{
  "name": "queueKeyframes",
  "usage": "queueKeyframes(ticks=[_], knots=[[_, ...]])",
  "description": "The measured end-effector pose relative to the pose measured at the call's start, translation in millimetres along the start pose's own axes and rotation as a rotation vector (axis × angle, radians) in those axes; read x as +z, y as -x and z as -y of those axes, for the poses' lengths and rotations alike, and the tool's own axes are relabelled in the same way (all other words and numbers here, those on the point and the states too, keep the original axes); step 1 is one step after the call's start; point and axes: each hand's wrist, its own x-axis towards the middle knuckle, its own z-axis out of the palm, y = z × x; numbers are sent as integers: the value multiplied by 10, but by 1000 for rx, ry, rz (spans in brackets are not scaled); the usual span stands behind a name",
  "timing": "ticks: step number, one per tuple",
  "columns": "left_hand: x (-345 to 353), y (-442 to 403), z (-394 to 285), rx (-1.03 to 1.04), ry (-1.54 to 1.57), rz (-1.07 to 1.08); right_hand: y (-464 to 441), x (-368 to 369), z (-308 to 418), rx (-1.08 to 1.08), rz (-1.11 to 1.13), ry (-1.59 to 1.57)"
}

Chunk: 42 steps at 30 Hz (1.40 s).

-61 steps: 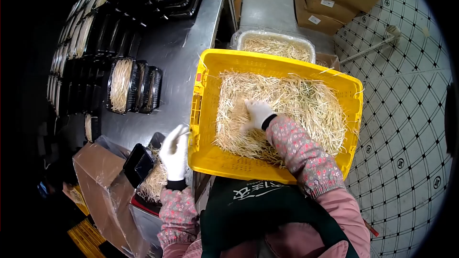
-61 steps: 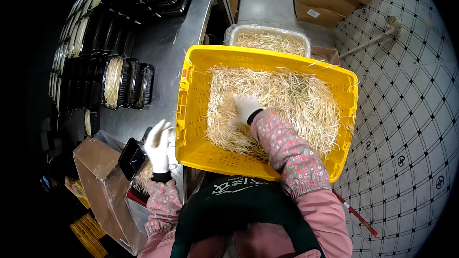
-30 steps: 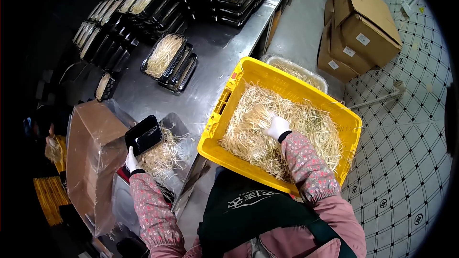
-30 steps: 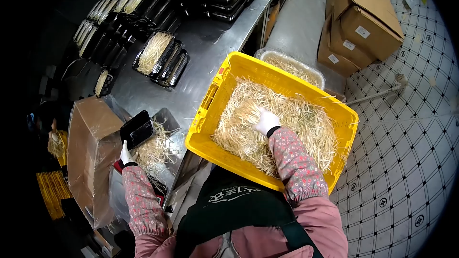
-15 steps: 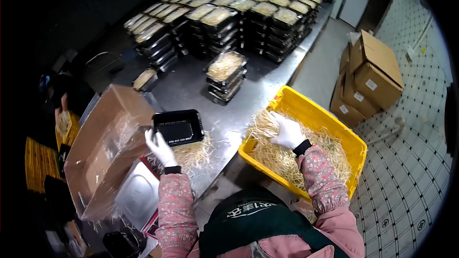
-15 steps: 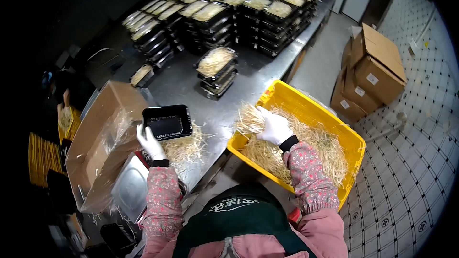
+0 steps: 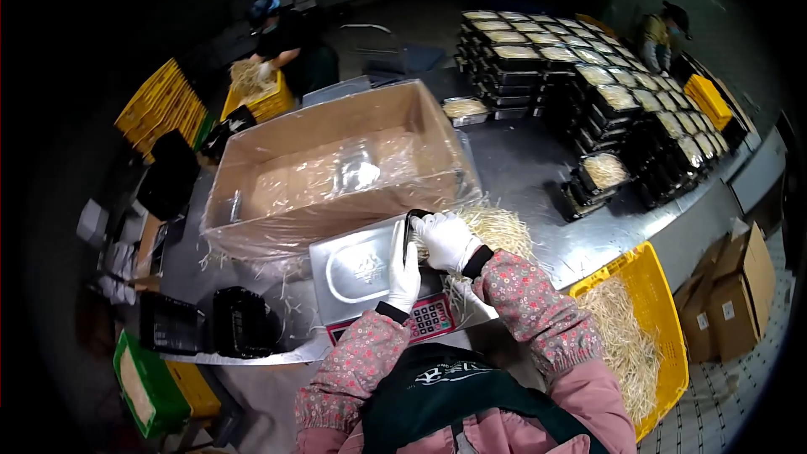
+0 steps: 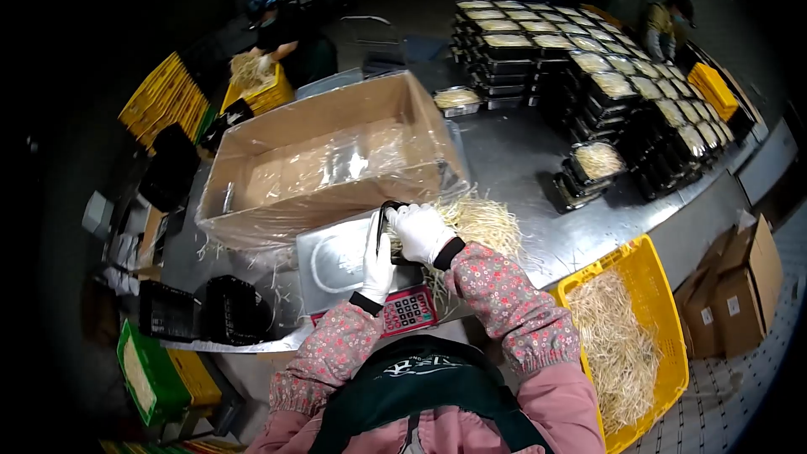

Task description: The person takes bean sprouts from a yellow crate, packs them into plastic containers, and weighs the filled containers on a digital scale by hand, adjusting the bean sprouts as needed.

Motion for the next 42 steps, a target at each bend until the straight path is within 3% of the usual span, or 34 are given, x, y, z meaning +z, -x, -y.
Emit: queueKeyframes(ticks=[2,4,6,8,10,13,14,15,18,20,21,23,26,34,36,38,40,42], knots=[[-332,58,273,-199,159,20,-201,314,91,-105,13,-51],[-617,37,246,-297,95,72,-363,525,133,-144,154,-56],[-766,28,302,38,-752,-3,-420,677,197,-176,72,-28],[-824,-93,47,248,-672,85,-424,713,325,-136,9,-94],[-819,-156,79,172,-762,314,-483,1100,300,-154,105,-116],[-816,-177,59,168,-850,276,-519,926,60,-188,249,-632],[-806,-164,55,149,-862,261,-443,1033,-51,-138,170,-724],[-802,-171,85,154,-1000,290,-402,893,-147,-152,180,-623],[-746,-150,81,204,-1028,246,-325,218,-400,-177,311,-166],[-733,-146,85,223,-1057,239,-353,120,-593,-82,582,-216],[-723,-139,86,216,-1054,238,-263,321,-719,-102,477,-320],[-698,-140,53,200,-1094,242,-184,381,-537,-75,297,-137],[-685,-131,113,203,-1081,211,-198,677,-488,-35,130,-70],[-731,-93,-29,102,-982,182,-52,-286,-978,123,130,-522],[-843,-98,-81,81,-660,119,112,-314,-1217,179,65,-638],[-1085,-98,-135,73,-626,64,324,-263,-1390,358,65,-816],[-1308,-30,-368,-54,-337,-53,553,9,-1582,524,104,-1021],[-1695,62,-128,-13,-325,-106,787,453,-1841,503,306,-595]])
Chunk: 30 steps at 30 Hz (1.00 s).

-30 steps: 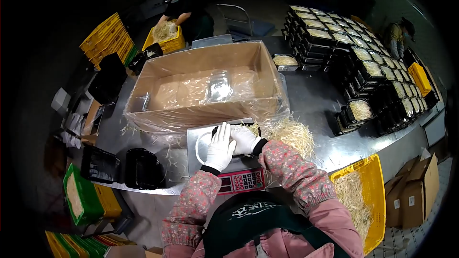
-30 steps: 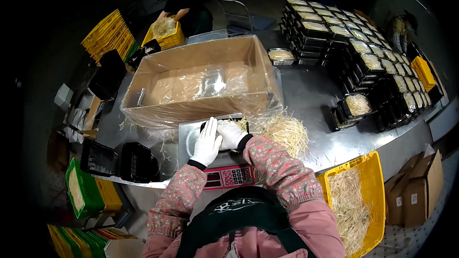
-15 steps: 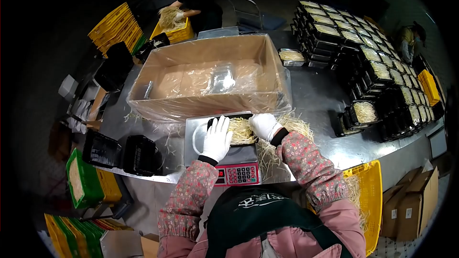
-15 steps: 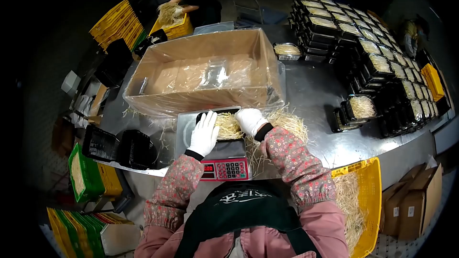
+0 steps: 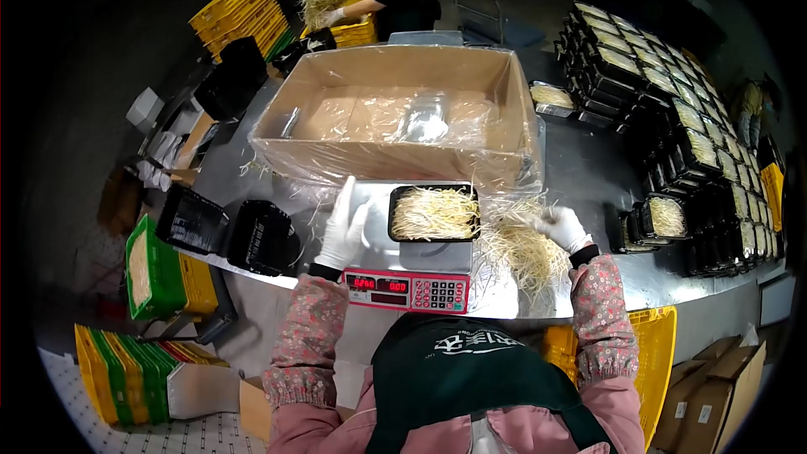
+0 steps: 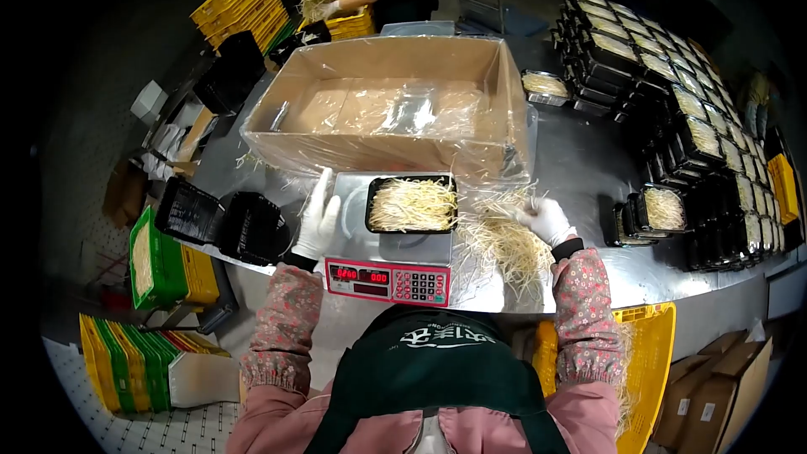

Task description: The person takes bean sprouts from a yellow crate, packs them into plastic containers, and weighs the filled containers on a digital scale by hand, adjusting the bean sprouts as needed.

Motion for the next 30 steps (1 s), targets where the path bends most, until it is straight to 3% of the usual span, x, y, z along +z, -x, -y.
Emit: queueKeyframes(ticks=[2,4,6,8,9,10,12,14,18,22,25,30], knots=[[-351,63,-50,-34,-300,83,153,-60,148,-47,164,627],[-552,136,-75,-88,-389,196,136,-142,294,1,149,387],[-572,104,-109,-31,-471,292,83,-147,493,-177,-29,256],[-337,-71,-348,-31,-300,391,19,-83,999,-339,-60,169],[-144,-96,-263,167,-415,331,-50,-15,1225,-328,25,171],[78,-111,-186,370,-526,268,-116,139,1358,-400,23,222],[589,-186,-333,297,-636,345,-253,419,1579,-455,130,402],[1105,-174,-385,367,-648,452,-463,874,1485,-478,42,648],[1171,-196,-320,307,-633,463,-450,757,1406,-609,-39,516],[1120,-189,-372,281,-587,511,-255,363,1484,-516,-85,358],[987,-181,-377,218,-485,522,-172,-25,1337,-567,-130,237],[473,-142,-413,135,-315,326,54,-393,1479,-354,-136,-75]])
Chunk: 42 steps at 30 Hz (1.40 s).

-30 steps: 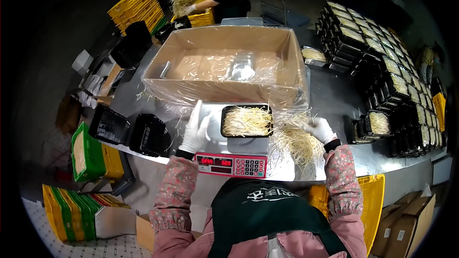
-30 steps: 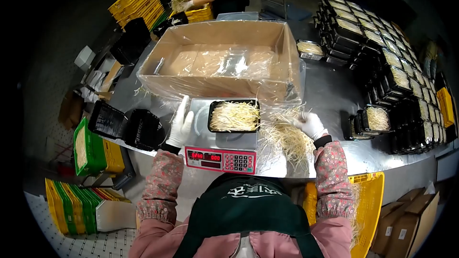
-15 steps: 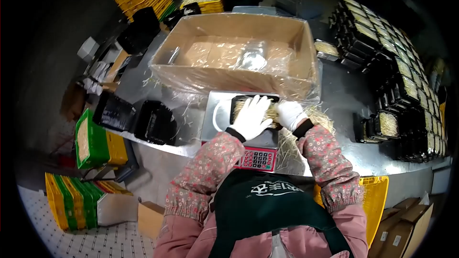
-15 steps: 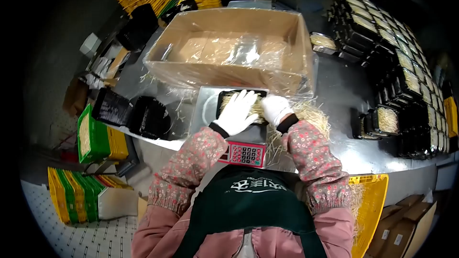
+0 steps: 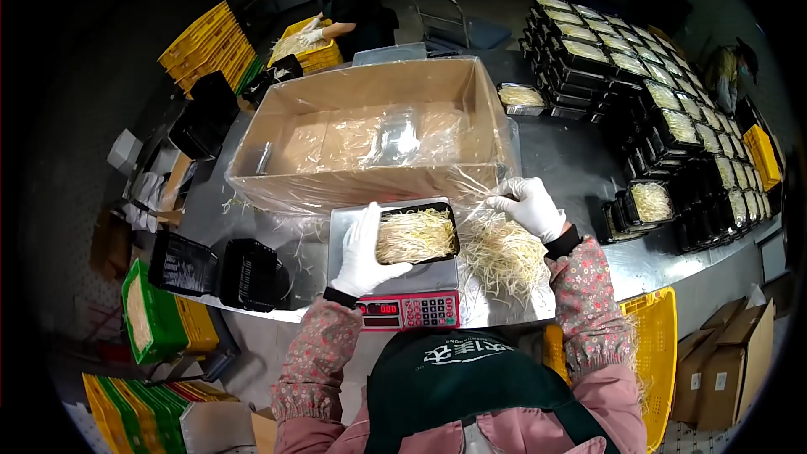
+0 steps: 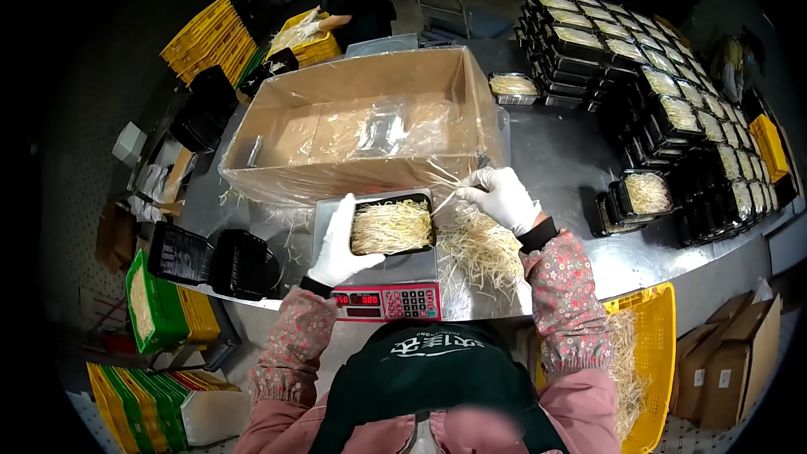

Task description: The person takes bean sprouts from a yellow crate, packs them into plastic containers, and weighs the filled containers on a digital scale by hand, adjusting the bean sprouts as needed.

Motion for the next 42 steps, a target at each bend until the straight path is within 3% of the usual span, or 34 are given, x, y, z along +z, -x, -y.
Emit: queueKeyframes(ticks=[2,3,6,8,11,12,14,16,18,19,20,22,23,25,28,30,31,32,34,38,40,41,42], knots=[[-80,59,24,-48,72,-59,-52,74,284,-46,-21,-255],[-68,88,28,-59,107,-99,-129,233,259,-185,-19,-270],[-104,27,-131,-24,215,-102,-310,884,119,-369,58,-86],[-78,37,-200,-8,183,-150,-302,1128,52,-286,190,252],[-253,37,-391,-29,157,-102,-210,975,30,-186,238,202],[-265,68,-349,-37,139,-74,-176,893,17,-248,193,197],[-135,99,-158,48,-101,-81,-154,768,33,-159,224,132],[-78,-58,-283,80,-197,61,-168,883,-39,-191,166,121],[169,-232,-194,192,-209,81,-187,1195,5,-326,-112,81],[275,-323,-181,178,-218,117,-201,1330,73,-330,-70,105],[363,-373,-169,186,-260,142,-177,1432,128,-177,103,90],[538,-464,-25,135,-237,237,-119,1711,118,-135,66,314],[580,-460,9,219,-295,122,-146,1759,86,-83,83,271],[633,-544,145,131,-359,225,-253,1743,125,41,179,136],[646,-646,182,102,-404,265,-325,1730,69,34,170,149],[638,-598,118,66,-410,293,-313,1806,-74,-96,52,150],[610,-541,75,85,-389,266,-391,1434,146,-74,289,208],[516,-531,56,136,-257,267,-483,1186,299,-47,357,275],[368,-533,-128,33,-178,250,-741,921,161,-131,177,175],[193,-381,-235,-42,-158,204,-1569,571,-310,82,96,366],[120,-303,-246,-94,-70,156,-1882,773,-932,146,244,411],[84,-269,-252,-123,18,106,-2082,881,-1253,204,492,378],[40,-226,-251,-151,88,59,-2063,799,-1062,240,594,320]])
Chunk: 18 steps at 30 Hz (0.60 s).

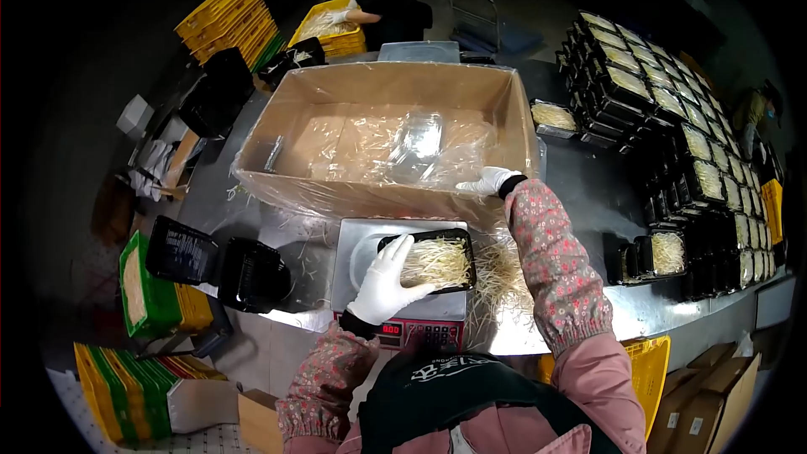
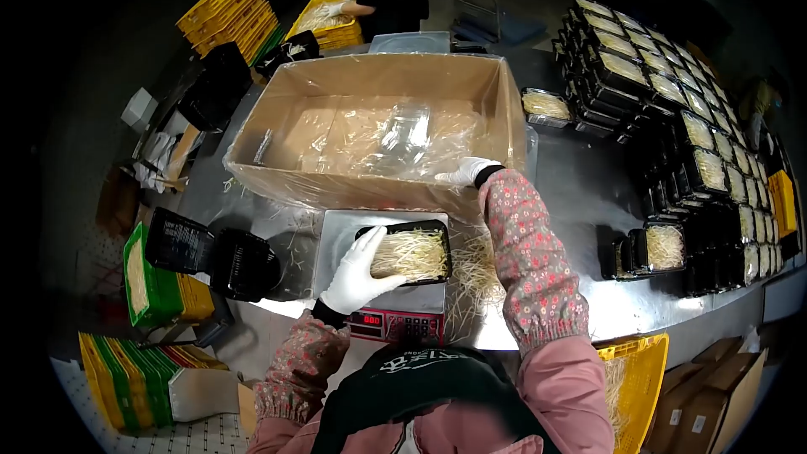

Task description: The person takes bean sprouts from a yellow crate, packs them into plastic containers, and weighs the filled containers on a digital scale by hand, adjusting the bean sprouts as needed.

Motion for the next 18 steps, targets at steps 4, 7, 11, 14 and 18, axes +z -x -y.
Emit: queueKeyframes(ticks=[4,7,11,14,18], knots=[[-106,149,97,-49,-28,-165,-42,-75,236,-10,-12,194],[-177,246,136,-132,143,-271,44,-100,271,-69,-75,202],[-235,448,354,-222,423,-394,182,-42,255,-73,-301,279],[-390,534,199,-276,558,-470,447,-190,274,-107,-318,223],[-473,626,202,-298,614,-474,576,-250,122,-190,-603,397]])
